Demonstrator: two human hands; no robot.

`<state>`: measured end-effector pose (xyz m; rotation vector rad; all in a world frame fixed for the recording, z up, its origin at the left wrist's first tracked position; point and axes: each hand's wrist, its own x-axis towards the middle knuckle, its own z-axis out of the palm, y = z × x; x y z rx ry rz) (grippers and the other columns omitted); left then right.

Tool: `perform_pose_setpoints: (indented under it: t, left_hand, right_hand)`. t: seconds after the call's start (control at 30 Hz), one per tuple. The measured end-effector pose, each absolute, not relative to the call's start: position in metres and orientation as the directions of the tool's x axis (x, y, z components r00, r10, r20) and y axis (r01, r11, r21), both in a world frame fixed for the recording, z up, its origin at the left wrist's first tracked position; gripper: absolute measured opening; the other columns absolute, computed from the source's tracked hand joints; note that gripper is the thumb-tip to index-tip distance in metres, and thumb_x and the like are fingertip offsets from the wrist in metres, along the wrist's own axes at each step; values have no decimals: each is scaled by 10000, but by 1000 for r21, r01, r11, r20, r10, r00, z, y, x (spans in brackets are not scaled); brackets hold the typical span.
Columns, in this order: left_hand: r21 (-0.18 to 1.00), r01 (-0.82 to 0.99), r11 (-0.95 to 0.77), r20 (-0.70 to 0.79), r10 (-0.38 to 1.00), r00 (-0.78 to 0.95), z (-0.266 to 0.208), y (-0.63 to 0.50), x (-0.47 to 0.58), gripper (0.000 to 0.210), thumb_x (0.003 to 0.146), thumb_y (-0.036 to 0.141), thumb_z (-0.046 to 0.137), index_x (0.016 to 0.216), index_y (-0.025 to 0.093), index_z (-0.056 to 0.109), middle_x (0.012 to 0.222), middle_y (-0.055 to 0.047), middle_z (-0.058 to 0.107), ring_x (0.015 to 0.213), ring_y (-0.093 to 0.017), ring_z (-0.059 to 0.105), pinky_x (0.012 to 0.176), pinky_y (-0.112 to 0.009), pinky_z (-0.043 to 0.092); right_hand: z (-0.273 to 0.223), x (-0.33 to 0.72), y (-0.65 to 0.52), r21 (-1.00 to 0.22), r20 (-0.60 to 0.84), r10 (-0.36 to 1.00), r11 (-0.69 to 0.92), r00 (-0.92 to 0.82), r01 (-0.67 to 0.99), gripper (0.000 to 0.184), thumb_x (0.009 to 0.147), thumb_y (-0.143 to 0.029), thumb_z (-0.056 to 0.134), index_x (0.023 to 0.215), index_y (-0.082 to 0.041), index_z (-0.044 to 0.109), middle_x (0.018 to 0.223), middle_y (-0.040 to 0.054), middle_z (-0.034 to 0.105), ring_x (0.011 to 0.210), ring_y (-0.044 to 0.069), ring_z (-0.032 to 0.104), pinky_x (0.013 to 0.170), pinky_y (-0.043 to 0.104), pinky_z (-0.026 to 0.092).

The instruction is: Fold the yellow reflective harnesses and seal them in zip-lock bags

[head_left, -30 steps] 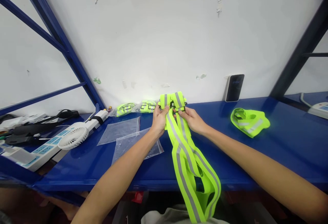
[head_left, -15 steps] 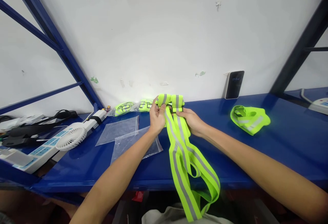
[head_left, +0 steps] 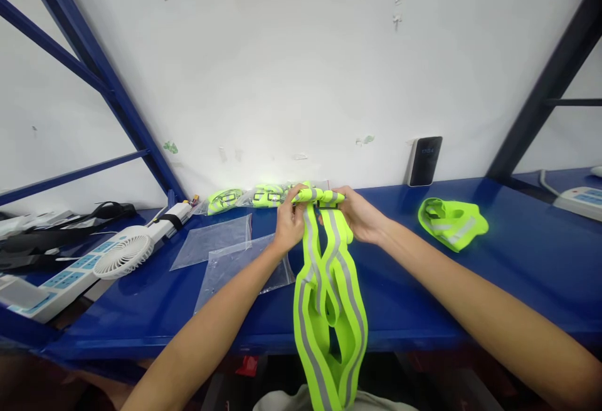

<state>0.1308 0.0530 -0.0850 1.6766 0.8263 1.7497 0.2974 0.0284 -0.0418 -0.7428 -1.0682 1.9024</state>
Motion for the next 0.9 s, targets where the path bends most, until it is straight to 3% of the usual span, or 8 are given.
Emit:
perform_pose_setpoints:
  t: [0.13, 0.23, 0.37, 0.47, 0.53, 0.7, 0.9]
  left_hand:
    - [750, 51, -659, 660, 751, -9, -86, 51, 132, 231, 864, 338, 614, 1067, 238, 657, 1096, -62, 656, 1039, -236, 587, 910, -306, 452]
    - [797, -25, -603, 602, 792, 104, -87, 47, 133, 276, 821, 328, 669, 1078, 236, 629, 1024, -53, 647, 970, -224, 601, 875, -305, 469]
    - [887, -300, -352, 438, 848, 298, -88, 47, 136, 585, 768, 347, 740, 1282, 276, 468, 883, -3, 628, 784, -179, 638, 768, -311, 516]
    - [890, -407, -205, 327, 909, 258, -87, 53, 136, 760, 776, 354, 744, 1405, 321, 319, 945, 3, 647, 772, -157, 663, 756, -310, 540]
    - [890, -424, -167, 284, 931, 228, -86, 58, 134, 817, 746, 328, 780, 1414, 305, 310, 1035, -23, 669, 855, -175, 685, 807, -331, 550]
    - [907, -352, -233, 351, 880, 321, -85, 64, 129, 560, 734, 357, 796, 1185, 175, 518, 1124, -108, 691, 1016, -268, 678, 927, -427, 526]
    - [915, -213, -342, 396, 857, 329, -94, 65, 127, 520, 832, 371, 706, 1257, 180, 476, 1281, -133, 632, 1204, -294, 596, 1046, -468, 457]
  right_hand:
    - [-47, 296, 32, -863, -143, 906, -311, -398, -399, 247, 902, -308, 425, 950, -163, 619, 669, 63, 706, 538, 200, 633, 519, 303, 534]
    - [-55, 297, 39, -878, -147, 942, -264, -301, -399, 227, 914, -287, 443, 855, -157, 620, 601, 75, 686, 492, 183, 608, 481, 281, 519]
    - [-59, 297, 42, -918, -44, 978, -120, -205, -378, 207, 914, -255, 472, 878, -144, 643, 625, 83, 702, 567, 213, 659, 574, 331, 566]
    - [-57, 299, 41, -937, 103, 968, 16, -230, -350, 165, 890, -229, 525, 967, -155, 651, 743, 74, 737, 711, 242, 703, 691, 379, 582]
    - [-57, 302, 42, -941, 204, 932, 103, -298, -323, 190, 865, -217, 574, 1039, -172, 636, 879, 68, 752, 827, 248, 711, 780, 395, 572]
    - [-68, 311, 53, -936, 280, 900, 179, -334, -302, 336, 803, -233, 665, 1122, -234, 560, 1142, 37, 708, 991, 241, 685, 907, 403, 534]
    - [-76, 311, 55, -953, 267, 919, 208, -289, -221, 336, 832, -337, 664, 1145, -256, 573, 1134, 30, 708, 1028, 255, 669, 907, 424, 542]
